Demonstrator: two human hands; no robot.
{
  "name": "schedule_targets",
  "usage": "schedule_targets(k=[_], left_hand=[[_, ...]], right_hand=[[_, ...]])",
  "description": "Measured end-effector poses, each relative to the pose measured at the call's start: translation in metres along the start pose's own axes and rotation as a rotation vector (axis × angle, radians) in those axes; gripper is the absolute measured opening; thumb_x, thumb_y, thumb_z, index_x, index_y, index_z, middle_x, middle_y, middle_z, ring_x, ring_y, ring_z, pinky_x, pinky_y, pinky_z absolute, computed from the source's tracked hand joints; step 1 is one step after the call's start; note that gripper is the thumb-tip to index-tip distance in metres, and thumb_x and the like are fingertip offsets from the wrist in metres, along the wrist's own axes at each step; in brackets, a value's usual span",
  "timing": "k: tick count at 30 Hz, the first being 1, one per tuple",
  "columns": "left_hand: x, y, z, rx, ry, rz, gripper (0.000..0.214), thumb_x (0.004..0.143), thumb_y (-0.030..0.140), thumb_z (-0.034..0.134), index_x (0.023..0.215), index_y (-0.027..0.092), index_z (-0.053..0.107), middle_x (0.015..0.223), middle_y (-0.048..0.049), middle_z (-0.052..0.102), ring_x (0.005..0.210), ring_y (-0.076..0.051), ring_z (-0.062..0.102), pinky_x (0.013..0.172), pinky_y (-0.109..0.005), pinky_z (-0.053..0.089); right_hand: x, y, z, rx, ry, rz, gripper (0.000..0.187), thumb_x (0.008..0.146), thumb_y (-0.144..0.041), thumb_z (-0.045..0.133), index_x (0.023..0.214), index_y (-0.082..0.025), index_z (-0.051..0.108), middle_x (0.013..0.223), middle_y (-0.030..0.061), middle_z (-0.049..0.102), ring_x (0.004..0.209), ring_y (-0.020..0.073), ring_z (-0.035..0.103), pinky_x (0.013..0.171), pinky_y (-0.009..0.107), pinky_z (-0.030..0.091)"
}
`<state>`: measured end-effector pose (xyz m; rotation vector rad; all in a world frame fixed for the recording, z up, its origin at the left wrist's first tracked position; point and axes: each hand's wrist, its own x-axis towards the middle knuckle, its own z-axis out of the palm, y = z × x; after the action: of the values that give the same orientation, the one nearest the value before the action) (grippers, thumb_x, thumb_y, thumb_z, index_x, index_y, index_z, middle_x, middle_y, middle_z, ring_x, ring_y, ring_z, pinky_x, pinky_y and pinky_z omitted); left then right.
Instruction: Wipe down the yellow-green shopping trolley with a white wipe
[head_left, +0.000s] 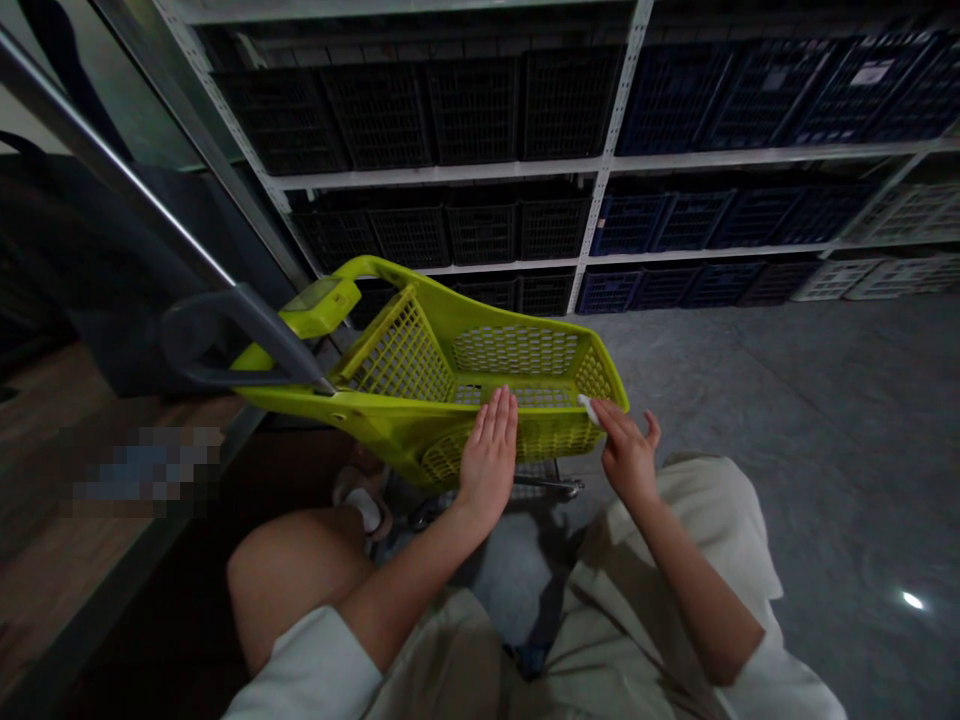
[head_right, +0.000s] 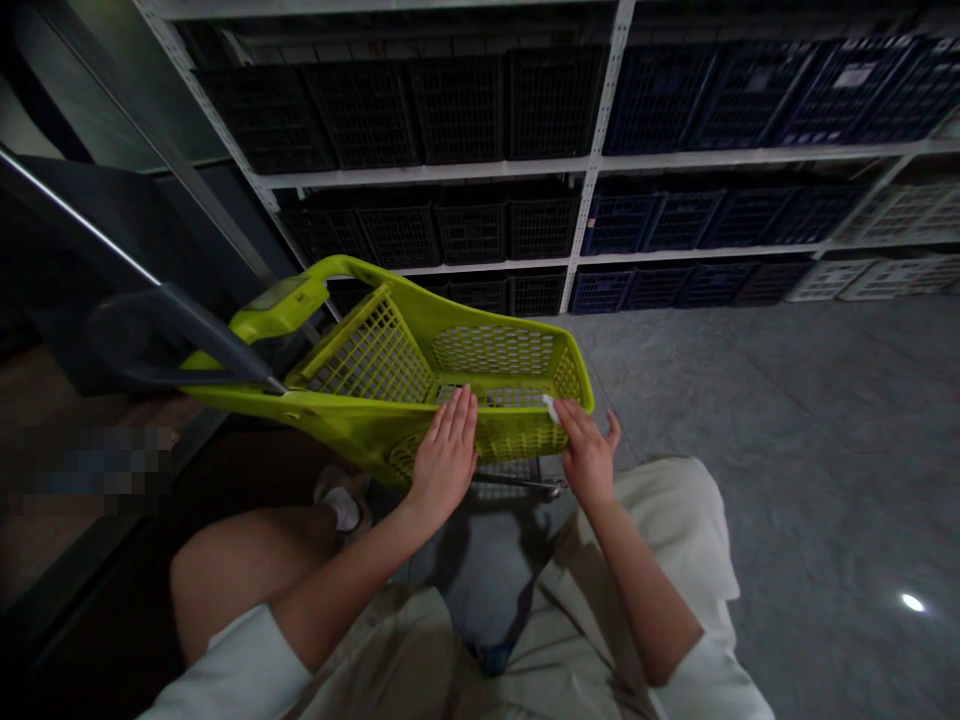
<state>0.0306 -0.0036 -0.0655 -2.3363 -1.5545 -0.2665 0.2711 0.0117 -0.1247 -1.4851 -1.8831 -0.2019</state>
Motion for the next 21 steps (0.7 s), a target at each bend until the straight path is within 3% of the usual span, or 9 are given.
schedule_targets(k=[2, 4, 7, 11, 13, 16, 21], left_hand=[[0.000, 0.000, 0.001, -0.014, 0.001, 0.000, 0.070, 0.089, 0.008, 0.044, 0.153, -0.003, 0.019, 0.163, -0.0203, 0.016, 0.152, -0.027, 0.007, 0.126, -0.042, 0.019], [-0.001, 0.000, 0.001, -0.021, 0.006, -0.002, 0.071, 0.088, 0.008, 0.044, 0.153, -0.003, 0.018, 0.163, -0.0202, 0.016, 0.152, -0.027, 0.006, 0.126, -0.042, 0.019], [-0.001, 0.001, 0.001, -0.034, 0.026, -0.008, 0.070, 0.088, 0.008, 0.042, 0.153, -0.003, 0.018, 0.163, -0.0198, 0.016, 0.152, -0.026, 0.006, 0.125, -0.043, 0.022], [-0.002, 0.001, 0.003, -0.025, 0.047, 0.000, 0.067, 0.088, 0.006, 0.039, 0.152, -0.004, 0.022, 0.162, -0.0201, 0.019, 0.151, -0.026, 0.006, 0.125, -0.042, 0.022], [-0.002, 0.001, 0.003, -0.008, 0.045, 0.005, 0.066, 0.088, 0.006, 0.039, 0.151, -0.005, 0.024, 0.162, -0.0210, 0.019, 0.151, -0.027, 0.005, 0.125, -0.042, 0.021], [-0.002, 0.000, 0.003, -0.008, 0.048, 0.002, 0.065, 0.089, 0.006, 0.038, 0.151, -0.004, 0.023, 0.162, -0.0207, 0.019, 0.151, -0.026, 0.005, 0.125, -0.042, 0.022], [-0.001, -0.001, 0.002, -0.021, 0.023, 0.006, 0.069, 0.089, 0.007, 0.041, 0.153, -0.005, 0.018, 0.163, -0.0208, 0.015, 0.152, -0.026, 0.004, 0.125, -0.042, 0.020]], right_hand=[[-0.005, 0.019, 0.002, 0.024, 0.042, 0.064, 0.066, 0.077, -0.003, 0.038, 0.136, -0.028, 0.054, 0.136, 0.0055, 0.064, 0.128, 0.0191, 0.057, 0.117, 0.050, 0.012], [-0.006, 0.017, 0.007, 0.049, 0.084, 0.163, 0.061, 0.079, -0.005, 0.037, 0.131, -0.027, 0.057, 0.135, 0.0063, 0.064, 0.129, 0.0207, 0.056, 0.115, 0.052, 0.015], [0.002, -0.026, 0.015, 0.043, 0.126, 0.261, 0.059, 0.079, -0.004, 0.037, 0.129, -0.026, 0.059, 0.133, 0.0070, 0.066, 0.131, 0.0227, 0.054, 0.113, 0.053, 0.017], [0.020, -0.105, 0.025, 0.099, -0.005, 0.085, 0.064, 0.077, -0.001, 0.039, 0.134, -0.025, 0.056, 0.136, 0.0053, 0.064, 0.133, 0.0198, 0.051, 0.116, 0.049, 0.014], [0.026, -0.124, 0.025, 0.119, -0.062, 0.024, 0.067, 0.075, -0.001, 0.039, 0.136, -0.025, 0.053, 0.138, 0.0054, 0.062, 0.133, 0.0186, 0.051, 0.117, 0.046, 0.013], [0.026, -0.113, 0.018, 0.093, -0.114, -0.052, 0.074, 0.072, 0.001, 0.040, 0.140, -0.027, 0.050, 0.140, 0.0040, 0.060, 0.133, 0.0178, 0.050, 0.118, 0.047, 0.008], [0.007, -0.032, 0.003, 0.012, -0.045, -0.014, 0.074, 0.072, -0.001, 0.041, 0.140, -0.029, 0.050, 0.139, 0.0038, 0.061, 0.132, 0.0181, 0.052, 0.118, 0.048, 0.011]])
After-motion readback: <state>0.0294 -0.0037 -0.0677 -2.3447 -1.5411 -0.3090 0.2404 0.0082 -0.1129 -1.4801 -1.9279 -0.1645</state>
